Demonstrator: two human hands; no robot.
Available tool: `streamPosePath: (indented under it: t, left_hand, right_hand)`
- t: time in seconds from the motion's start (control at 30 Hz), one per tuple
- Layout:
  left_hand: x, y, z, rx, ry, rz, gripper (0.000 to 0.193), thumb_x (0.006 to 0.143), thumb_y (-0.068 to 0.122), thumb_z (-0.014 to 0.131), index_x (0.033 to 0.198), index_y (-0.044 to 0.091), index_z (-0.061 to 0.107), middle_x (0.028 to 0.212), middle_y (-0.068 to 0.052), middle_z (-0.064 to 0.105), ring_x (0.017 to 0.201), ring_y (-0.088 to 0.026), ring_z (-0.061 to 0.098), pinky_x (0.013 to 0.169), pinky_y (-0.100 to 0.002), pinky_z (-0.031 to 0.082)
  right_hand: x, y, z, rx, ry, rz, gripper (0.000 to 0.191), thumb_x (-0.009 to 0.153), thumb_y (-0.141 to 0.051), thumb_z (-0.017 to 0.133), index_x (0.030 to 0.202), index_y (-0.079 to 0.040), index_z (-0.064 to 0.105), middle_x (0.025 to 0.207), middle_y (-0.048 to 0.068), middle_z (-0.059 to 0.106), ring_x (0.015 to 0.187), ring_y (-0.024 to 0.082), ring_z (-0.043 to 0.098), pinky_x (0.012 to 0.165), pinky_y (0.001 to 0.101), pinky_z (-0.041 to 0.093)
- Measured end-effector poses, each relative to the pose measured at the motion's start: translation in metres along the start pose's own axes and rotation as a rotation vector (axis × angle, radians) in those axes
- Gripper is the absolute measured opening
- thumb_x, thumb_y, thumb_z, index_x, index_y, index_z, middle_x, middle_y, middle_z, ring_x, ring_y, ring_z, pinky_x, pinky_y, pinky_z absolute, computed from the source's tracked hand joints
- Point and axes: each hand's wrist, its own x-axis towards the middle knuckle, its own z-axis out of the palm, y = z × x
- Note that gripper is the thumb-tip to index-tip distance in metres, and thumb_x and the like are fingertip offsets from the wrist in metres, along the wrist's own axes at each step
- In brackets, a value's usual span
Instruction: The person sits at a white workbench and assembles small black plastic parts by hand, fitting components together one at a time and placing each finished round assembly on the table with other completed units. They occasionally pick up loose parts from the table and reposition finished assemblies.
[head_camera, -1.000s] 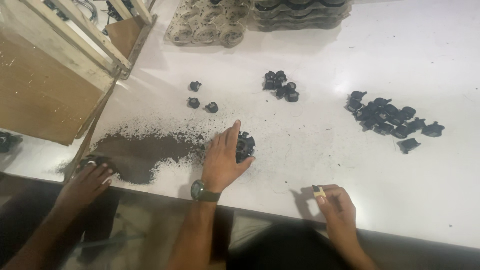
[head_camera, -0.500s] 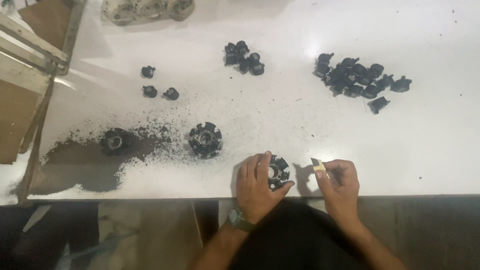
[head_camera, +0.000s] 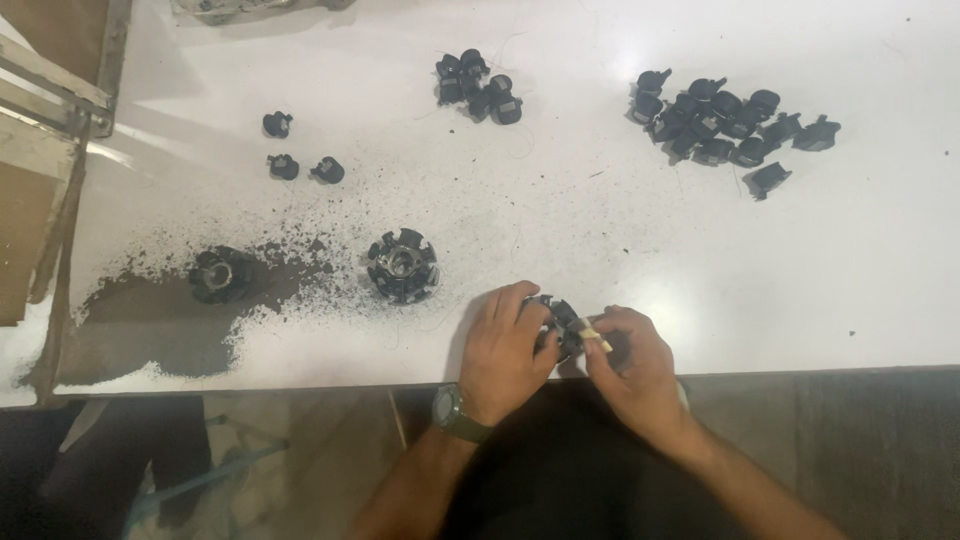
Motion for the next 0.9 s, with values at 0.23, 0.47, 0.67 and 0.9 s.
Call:
streamPosePath:
  t: [0.23, 0.47, 0.67, 0.9]
  left_hand:
    - [-0.005, -0.005, 0.003, -0.045, 0.056, -0.069, 0.014, 0.081, 0.009, 0.076, 0.093, 0.005, 0.069, 0.121, -0.012, 0.065, 0.111, -0.033, 0.062, 0.094, -0.045, 0.051]
    - [-0.016, -0.014, 0.011, -0.159, 0.133, -0.101, 0.016, 0.082, 0.007, 0.077, 0.097, 0.006, 0.071, 0.125, -0.012, 0.065, 0.117, -0.033, 0.061, 0.101, -0.046, 0.049]
    - [-0.016, -0.016, 0.012, -0.118, 0.164, -0.091, 0.015, 0.08, 0.006, 0.077, 0.094, 0.006, 0.07, 0.126, -0.011, 0.065, 0.126, -0.034, 0.058, 0.108, -0.047, 0.046]
    - [-0.013, -0.011, 0.011, -0.145, 0.114, -0.093, 0.013, 0.077, 0.008, 0.076, 0.088, 0.007, 0.069, 0.12, -0.012, 0.064, 0.125, -0.036, 0.056, 0.108, -0.05, 0.043]
  right_hand:
    - [0.014, -0.015, 0.007, -0.129, -0.024, -0.175, 0.028, 0.081, -0.002, 0.076, 0.105, -0.008, 0.062, 0.102, 0.009, 0.07, 0.101, 0.033, 0.066, 0.108, 0.0512, 0.051]
    - [0.019, -0.02, 0.013, -0.206, -0.04, -0.261, 0.03, 0.079, -0.003, 0.077, 0.104, -0.006, 0.063, 0.103, 0.011, 0.069, 0.105, 0.036, 0.065, 0.105, 0.0518, 0.05]
    - [0.024, -0.028, 0.013, -0.247, -0.071, -0.274, 0.029, 0.079, -0.002, 0.078, 0.105, -0.005, 0.065, 0.103, 0.012, 0.071, 0.106, 0.037, 0.068, 0.104, 0.0501, 0.052]
    - [0.034, -0.035, 0.009, -0.224, -0.118, -0.205, 0.023, 0.081, -0.003, 0.078, 0.101, -0.006, 0.067, 0.098, 0.01, 0.071, 0.097, 0.035, 0.069, 0.102, 0.0486, 0.056]
